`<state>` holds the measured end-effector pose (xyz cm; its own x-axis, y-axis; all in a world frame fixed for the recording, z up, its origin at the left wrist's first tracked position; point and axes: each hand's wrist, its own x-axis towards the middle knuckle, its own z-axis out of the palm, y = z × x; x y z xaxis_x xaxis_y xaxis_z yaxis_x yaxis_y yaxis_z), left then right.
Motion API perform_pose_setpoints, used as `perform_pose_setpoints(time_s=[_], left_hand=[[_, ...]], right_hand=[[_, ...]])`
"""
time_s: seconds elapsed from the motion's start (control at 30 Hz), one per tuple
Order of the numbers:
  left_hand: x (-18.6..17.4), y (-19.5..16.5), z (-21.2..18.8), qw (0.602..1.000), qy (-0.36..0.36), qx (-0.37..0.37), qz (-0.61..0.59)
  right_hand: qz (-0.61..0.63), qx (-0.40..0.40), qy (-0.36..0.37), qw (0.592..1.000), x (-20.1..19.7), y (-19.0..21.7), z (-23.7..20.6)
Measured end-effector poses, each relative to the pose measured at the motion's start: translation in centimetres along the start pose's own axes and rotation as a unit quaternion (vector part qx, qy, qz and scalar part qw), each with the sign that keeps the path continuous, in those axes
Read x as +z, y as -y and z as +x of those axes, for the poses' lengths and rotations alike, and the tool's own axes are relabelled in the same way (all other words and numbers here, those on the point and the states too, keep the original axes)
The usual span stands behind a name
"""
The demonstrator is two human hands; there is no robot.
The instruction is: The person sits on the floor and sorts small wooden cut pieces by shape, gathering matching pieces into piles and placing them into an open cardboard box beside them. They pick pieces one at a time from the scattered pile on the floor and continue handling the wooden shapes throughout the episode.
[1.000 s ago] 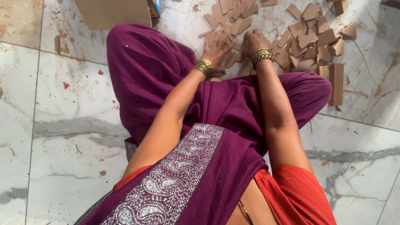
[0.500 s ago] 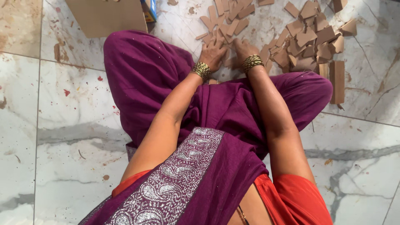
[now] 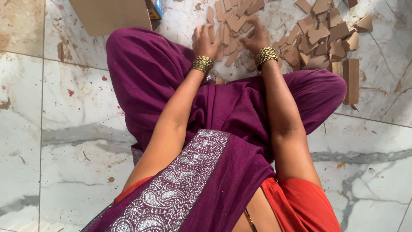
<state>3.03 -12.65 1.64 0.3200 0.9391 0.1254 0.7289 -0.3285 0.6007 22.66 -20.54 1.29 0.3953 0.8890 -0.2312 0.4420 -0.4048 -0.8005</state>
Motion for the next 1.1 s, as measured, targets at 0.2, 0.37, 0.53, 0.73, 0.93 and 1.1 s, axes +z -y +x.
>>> perform_pose_setpoints(time_s=[0.2,0.37,0.53,0.73,0.93,1.1], left_hand=[[-0.6,-0.9,-1.6,0.982,0.138,0.082,0.103],[-0.5,-0.1,-0.9,0.99,0.141,0.005,-0.021],[0.5,0.7,0.1,0.991,0.099,-0.031,-0.083],[1.0,-0.4,-0.2,0.982,0.131,0.018,-0.138],[0.9,-2.4,3.5,0.943,0.185,-0.024,-0.275],[0.2,-2.5,7.3,0.978,0.053,0.107,-0.173]], right_hand=[[-0.313,-0.05,0.054,0.947,1.1,0.6,-1.5],[-0.284,-0.02,0.04,0.958,2.5,0.2,-0.5],[-0.226,-0.02,0.014,0.974,3.5,-0.5,0.6],[-0.139,-0.077,-0.092,0.983,5.7,-0.2,1.1],[0.197,-0.041,0.033,0.979,2.4,0.8,4.1],[0.296,-0.082,0.015,0.952,-3.0,0.1,4.6]])
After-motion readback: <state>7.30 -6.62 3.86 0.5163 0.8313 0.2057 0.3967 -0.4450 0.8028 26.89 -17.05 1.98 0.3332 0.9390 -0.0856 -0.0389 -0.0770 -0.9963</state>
